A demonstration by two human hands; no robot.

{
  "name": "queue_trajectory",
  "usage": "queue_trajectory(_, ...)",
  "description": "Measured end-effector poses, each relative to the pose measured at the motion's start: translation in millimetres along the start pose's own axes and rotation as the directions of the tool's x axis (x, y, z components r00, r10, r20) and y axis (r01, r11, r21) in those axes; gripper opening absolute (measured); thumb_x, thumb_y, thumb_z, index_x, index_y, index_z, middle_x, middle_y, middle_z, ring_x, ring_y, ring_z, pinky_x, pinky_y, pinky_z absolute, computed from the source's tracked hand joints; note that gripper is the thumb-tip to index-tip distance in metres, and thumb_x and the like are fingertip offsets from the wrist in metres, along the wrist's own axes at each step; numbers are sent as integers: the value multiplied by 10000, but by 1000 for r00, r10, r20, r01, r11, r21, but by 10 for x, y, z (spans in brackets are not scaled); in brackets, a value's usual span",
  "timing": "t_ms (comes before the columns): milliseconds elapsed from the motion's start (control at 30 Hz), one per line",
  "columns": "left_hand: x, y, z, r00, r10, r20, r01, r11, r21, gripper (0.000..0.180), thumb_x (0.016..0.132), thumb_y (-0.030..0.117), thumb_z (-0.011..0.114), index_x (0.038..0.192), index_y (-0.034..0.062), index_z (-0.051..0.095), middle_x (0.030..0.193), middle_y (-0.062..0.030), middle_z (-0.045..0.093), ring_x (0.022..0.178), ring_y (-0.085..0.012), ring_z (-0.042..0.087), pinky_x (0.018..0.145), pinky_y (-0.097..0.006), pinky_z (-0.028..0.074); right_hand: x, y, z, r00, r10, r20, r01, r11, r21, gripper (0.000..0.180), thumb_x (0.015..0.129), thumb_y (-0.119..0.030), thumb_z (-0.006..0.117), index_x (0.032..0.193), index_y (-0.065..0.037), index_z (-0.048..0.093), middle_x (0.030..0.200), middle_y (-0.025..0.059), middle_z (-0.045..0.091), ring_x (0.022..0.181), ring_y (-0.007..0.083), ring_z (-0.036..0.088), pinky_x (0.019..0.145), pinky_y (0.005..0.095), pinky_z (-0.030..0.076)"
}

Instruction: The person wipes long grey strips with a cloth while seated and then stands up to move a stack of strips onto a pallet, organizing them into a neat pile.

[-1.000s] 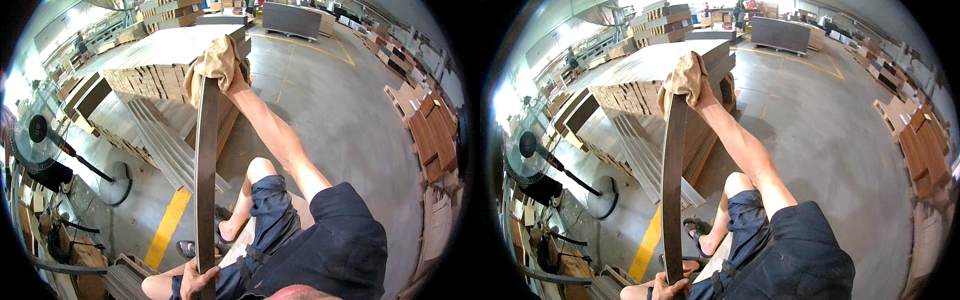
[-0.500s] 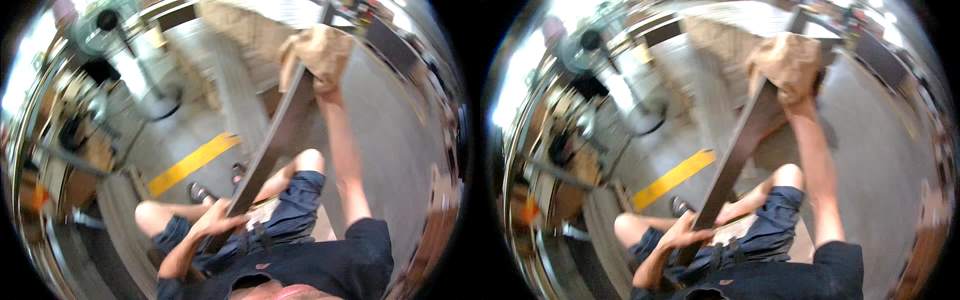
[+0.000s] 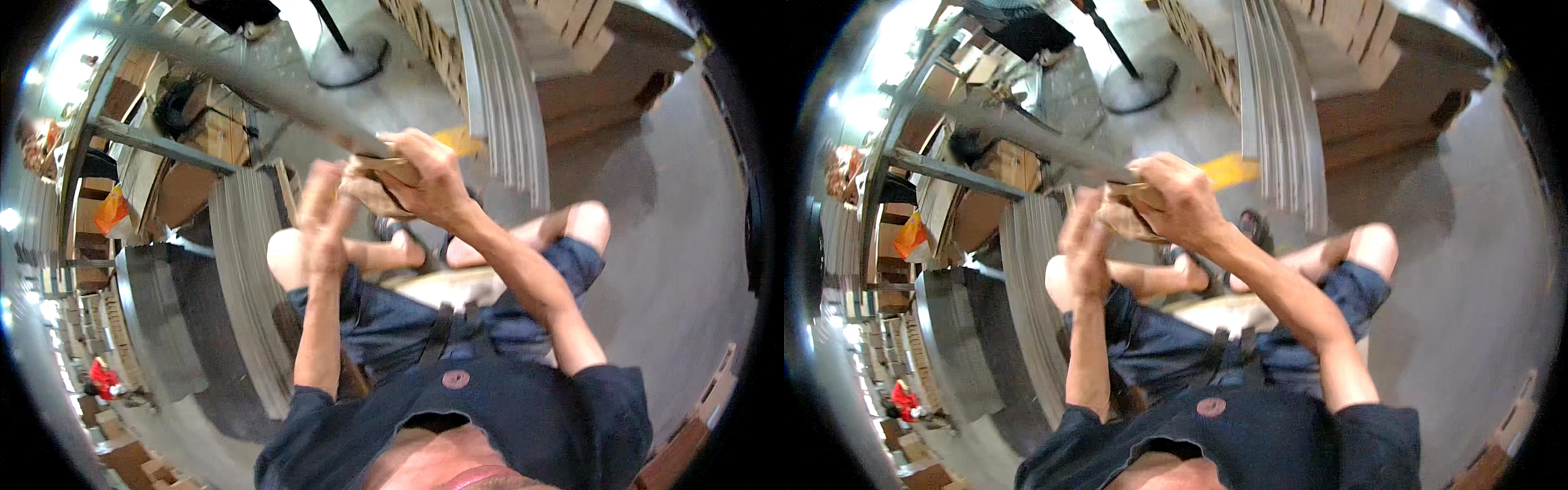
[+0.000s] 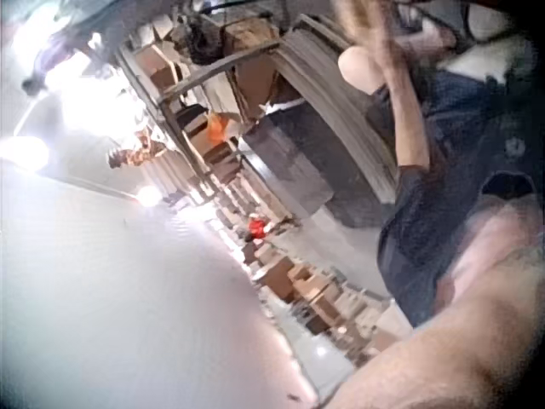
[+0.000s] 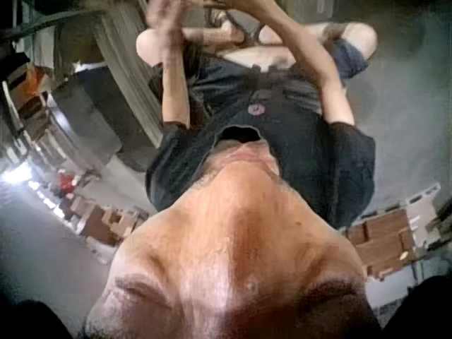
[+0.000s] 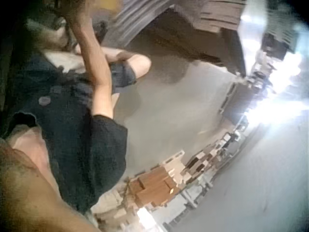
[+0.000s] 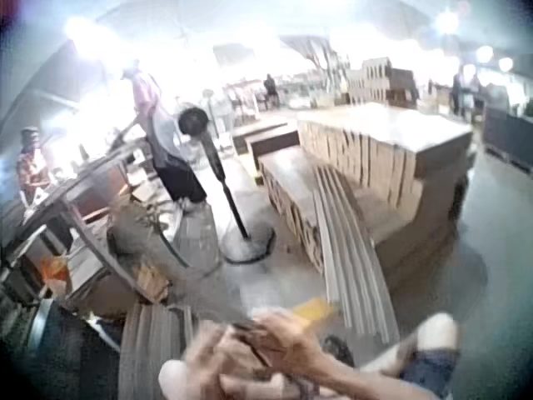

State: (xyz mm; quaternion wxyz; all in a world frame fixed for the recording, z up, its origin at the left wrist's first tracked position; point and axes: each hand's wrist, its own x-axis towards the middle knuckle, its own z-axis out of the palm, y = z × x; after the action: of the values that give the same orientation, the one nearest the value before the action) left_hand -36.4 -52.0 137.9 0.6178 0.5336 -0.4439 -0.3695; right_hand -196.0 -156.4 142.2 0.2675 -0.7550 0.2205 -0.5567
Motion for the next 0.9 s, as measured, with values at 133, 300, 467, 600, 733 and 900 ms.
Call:
queue_trajectory(133,-122,326,8,913,156,-378,-265,930,-256,479,958,173,620,1357,-18,437,1183,-167,626,1159,-265,603,1030,-431,470,-414,-28,614,969,-238,57,241,969,-50,337,658,-158,750,957,-58,633,839,94,598,815,279,616,733,385,525)
queue_trajectory(300,-241,106,-248,878,57,-475,-288,855,-430,359,958,130,620,1269,14,481,800,-42,528,795,-139,564,876,-400,513,-615,-52,743,969,-221,113,229,971,-68,432,649,-211,794,1020,-50,642,887,91,636,833,274,638,757,417,540)
queue_trajectory(467,-247,208,-594,858,93,-505,-379,778,-501,351,864,-1,590,1211,-15,542,768,-34,500,733,-159,508,857,-396,453,-980,500,356,963,-129,236,197,936,-292,403,773,-167,697,1140,-12,635,1040,185,663,980,332,661,841,447,542)
queue_trajectory(600,-255,197,-812,850,140,-507,-423,755,-501,342,897,53,576,1230,-18,550,873,-72,557,853,-194,581,958,-433,460,-1508,1123,35,945,209,250,-73,885,-460,467,816,25,577,1275,-59,600,1232,145,628,1114,340,613,942,424,514)
queue_trajectory(733,-305,101,-801,792,125,-597,-442,792,-421,440,910,61,569,1346,34,509,899,-72,583,865,-199,600,938,-436,491,-1823,1327,-36,873,370,317,-184,853,-489,427,844,14,557,1261,-58,614,1342,148,587,1213,345,566,990,419,486)
queue_trajectory(900,-219,-84,-807,715,141,-685,-434,858,-275,544,907,40,572,1432,-7,439,909,-77,620,869,-198,637,892,-381,524,-2044,1445,-166,654,715,247,-629,695,-348,294,898,-63,588,1182,5,617,1130,147,674,1044,271,644,958,360,476)
